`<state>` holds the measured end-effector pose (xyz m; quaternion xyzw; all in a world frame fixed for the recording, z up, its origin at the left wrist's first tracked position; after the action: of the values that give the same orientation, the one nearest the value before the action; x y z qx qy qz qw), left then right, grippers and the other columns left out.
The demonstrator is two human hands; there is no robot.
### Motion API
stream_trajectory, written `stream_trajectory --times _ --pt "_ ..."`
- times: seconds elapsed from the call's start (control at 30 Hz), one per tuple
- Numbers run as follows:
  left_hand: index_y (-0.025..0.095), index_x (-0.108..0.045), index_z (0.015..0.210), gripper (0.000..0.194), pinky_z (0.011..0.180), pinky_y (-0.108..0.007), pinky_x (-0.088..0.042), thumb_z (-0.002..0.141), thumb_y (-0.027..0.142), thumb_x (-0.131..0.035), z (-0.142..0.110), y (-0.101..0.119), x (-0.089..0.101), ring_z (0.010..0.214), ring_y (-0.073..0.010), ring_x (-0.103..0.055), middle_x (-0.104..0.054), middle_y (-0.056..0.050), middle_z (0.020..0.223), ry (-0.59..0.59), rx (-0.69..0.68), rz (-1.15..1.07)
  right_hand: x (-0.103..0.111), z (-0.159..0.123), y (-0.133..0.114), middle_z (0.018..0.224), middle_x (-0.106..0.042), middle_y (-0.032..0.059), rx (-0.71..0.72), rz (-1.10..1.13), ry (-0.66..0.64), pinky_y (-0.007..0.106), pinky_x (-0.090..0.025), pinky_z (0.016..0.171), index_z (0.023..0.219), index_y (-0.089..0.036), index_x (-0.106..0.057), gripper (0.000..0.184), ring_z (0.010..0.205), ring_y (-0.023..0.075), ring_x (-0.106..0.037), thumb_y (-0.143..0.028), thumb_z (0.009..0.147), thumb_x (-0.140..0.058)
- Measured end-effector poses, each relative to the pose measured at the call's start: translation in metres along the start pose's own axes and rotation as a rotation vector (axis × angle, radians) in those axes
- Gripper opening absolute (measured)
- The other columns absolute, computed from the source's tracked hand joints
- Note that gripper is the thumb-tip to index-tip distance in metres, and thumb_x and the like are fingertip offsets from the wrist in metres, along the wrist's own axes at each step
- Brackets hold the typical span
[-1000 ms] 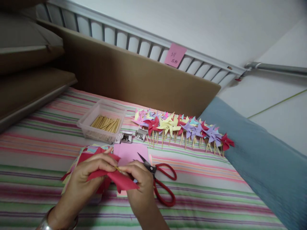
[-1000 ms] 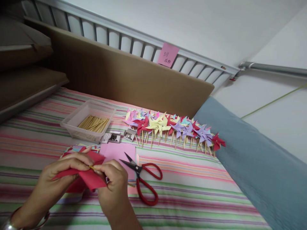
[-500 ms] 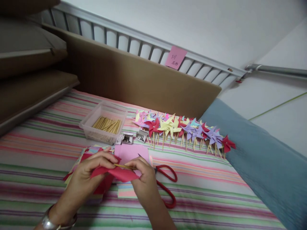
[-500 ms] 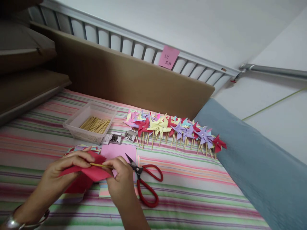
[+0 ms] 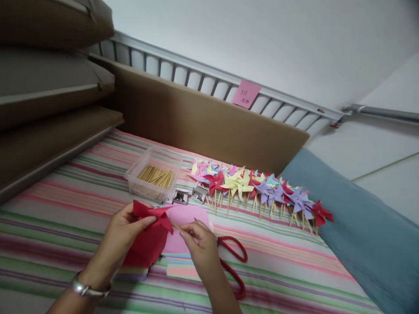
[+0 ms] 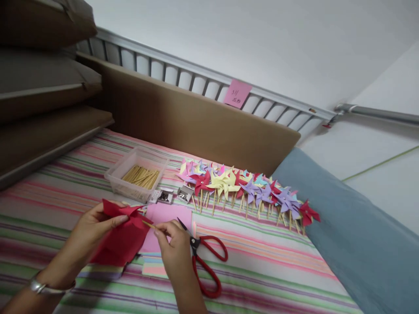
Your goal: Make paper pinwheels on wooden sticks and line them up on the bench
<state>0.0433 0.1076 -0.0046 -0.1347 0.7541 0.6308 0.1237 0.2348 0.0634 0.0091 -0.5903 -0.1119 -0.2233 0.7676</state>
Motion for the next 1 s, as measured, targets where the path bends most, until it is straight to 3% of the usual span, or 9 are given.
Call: stream_trajectory --times 0.47,0.67,0.83,0.93,1.0 --pt "0.012 -0.066 0.079 0.03 0.059 -0.021 -0.052 0.056 0.015 -0.085 0.006 0.01 0.021 0.059 -0.0125 -0.066 -0.074 -0.002 0.067 0.124 -0.001 -0.371 -0.012 -0.001 0.016 0.071 -0.063 0.0013 -0.03 -0.182 -0.13 0.026 -0.043 0.063 0.072 -0.021 -0.069 0.013 0.069 0.0181 -0.06 -0.015 0.079 -0.061" --pt "0.016 -0.066 0.101 0.043 0.068 -0.024 -0.054 0.062 0.022 -0.082 0.007 0.02 0.015 0.072 -0.0149 -0.068 -0.074 -0.004 0.085 0.026 -0.03 -0.342 -0.014 -0.002 0.022 0.068 -0.059 0.0006 -0.119 -0.101 -0.135 0.025 -0.04 0.059 0.068 -0.019 -0.065 0.013 0.064 0.0165 -0.056 -0.022 0.079 -0.059" --pt "0.023 -0.06 0.117 0.049 0.079 -0.024 -0.051 0.071 0.029 -0.074 0.01 0.037 0.034 0.1 -0.0177 -0.064 -0.065 -0.006 0.12 0.133 -0.22 -0.168 -0.009 0.0 0.025 0.067 -0.058 0.0008 -0.15 -0.076 -0.124 0.025 -0.039 0.06 0.067 -0.018 -0.065 0.016 0.064 0.0166 -0.054 -0.026 0.078 -0.058" --pt "0.026 -0.054 0.127 0.053 0.093 -0.035 -0.048 0.075 0.025 -0.067 0.011 0.049 0.045 0.114 -0.0224 -0.057 -0.056 -0.006 0.134 0.147 -0.398 0.114 -0.008 0.0 0.025 0.066 -0.057 0.0004 -0.153 -0.08 -0.127 0.025 -0.039 0.06 0.067 -0.018 -0.066 0.015 0.064 0.0163 -0.053 -0.026 0.078 -0.058" --pt "0.027 -0.055 0.127 0.05 0.106 -0.041 -0.038 0.077 0.019 -0.06 0.009 0.059 0.048 0.125 -0.0239 -0.049 -0.05 -0.006 0.14 0.122 -0.573 0.376 -0.008 -0.001 0.024 0.066 -0.057 0.0001 -0.156 -0.085 -0.128 0.025 -0.038 0.06 0.067 -0.018 -0.066 0.015 0.063 0.0161 -0.053 -0.026 0.078 -0.059"
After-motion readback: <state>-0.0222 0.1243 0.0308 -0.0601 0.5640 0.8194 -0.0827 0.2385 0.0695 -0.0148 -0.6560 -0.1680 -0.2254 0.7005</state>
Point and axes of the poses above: each hand's wrist, its own z-axis towards the middle knuckle, its own x-axis out of the back of the hand, y = z × x, the point moved 5 cm from there along z, towards the middle knuckle
